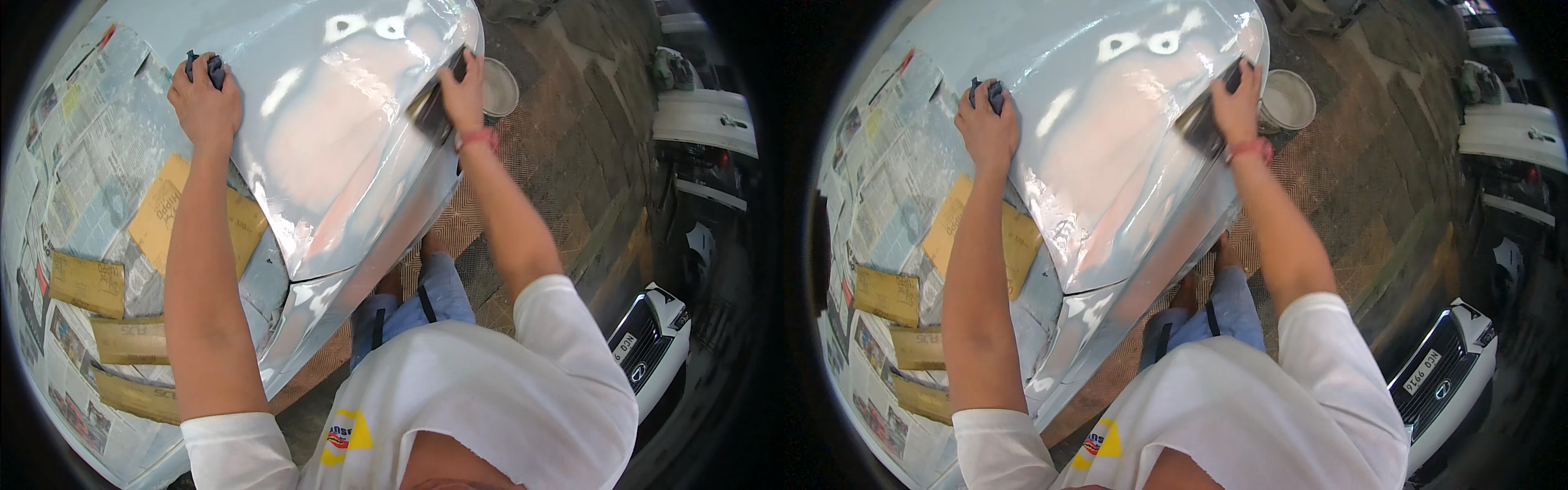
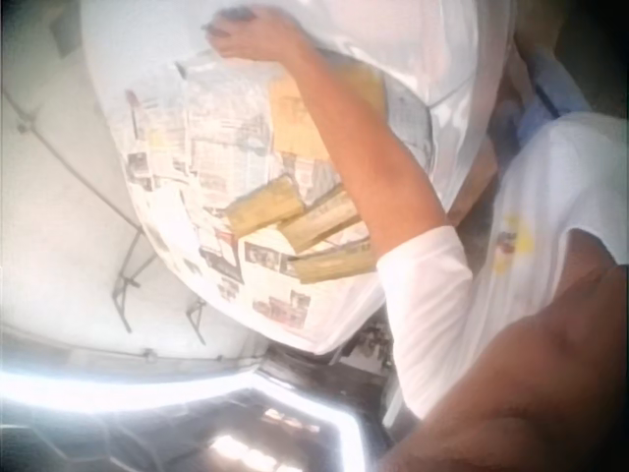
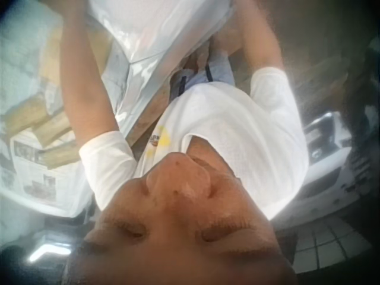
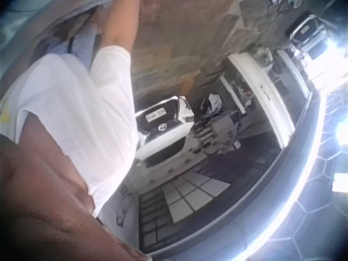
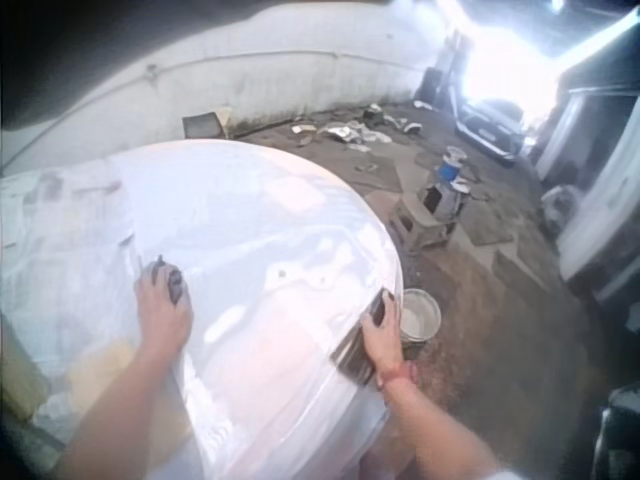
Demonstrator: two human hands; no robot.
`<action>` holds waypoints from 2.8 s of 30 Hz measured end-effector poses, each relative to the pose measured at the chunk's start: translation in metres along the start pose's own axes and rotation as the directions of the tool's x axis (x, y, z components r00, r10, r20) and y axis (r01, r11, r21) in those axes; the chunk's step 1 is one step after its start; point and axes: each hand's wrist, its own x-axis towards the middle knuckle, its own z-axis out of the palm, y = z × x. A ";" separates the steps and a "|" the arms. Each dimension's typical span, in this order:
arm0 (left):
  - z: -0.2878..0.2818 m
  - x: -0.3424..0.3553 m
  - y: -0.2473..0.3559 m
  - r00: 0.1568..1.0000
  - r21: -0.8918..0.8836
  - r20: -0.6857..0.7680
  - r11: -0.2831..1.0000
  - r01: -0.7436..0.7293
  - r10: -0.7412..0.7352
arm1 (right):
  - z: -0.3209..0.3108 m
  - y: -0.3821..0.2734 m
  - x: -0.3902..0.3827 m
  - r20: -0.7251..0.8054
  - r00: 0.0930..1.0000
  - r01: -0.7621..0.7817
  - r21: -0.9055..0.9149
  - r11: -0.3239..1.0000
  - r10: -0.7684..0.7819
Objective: The person walks through a garage and begins sanding a white car hood with a sanding block. They repeatedly dip the block into a bucket of water and continue sanding different areas of the hood surface.
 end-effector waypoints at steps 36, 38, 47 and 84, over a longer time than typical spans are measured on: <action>-0.012 0.001 -0.014 0.997 0.137 -0.026 0.988 -0.072 0.076 | 0.040 -0.135 -0.153 0.026 0.996 0.092 -0.130 0.987 -0.089; -0.014 0.002 -0.003 0.996 0.201 0.032 0.976 -0.088 0.083 | 0.032 -0.136 -0.151 0.039 0.998 0.058 -0.082 0.995 -0.055; -0.141 -0.098 0.214 0.757 -0.769 0.516 0.606 0.203 0.400 | -0.104 -0.120 -0.133 0.146 0.978 -0.197 0.882 0.428 0.148; -0.052 -0.160 0.249 0.689 -0.019 0.470 0.787 -0.617 0.551 | -0.520 0.415 -0.473 -0.111 0.147 -0.810 -0.584 0.055 0.983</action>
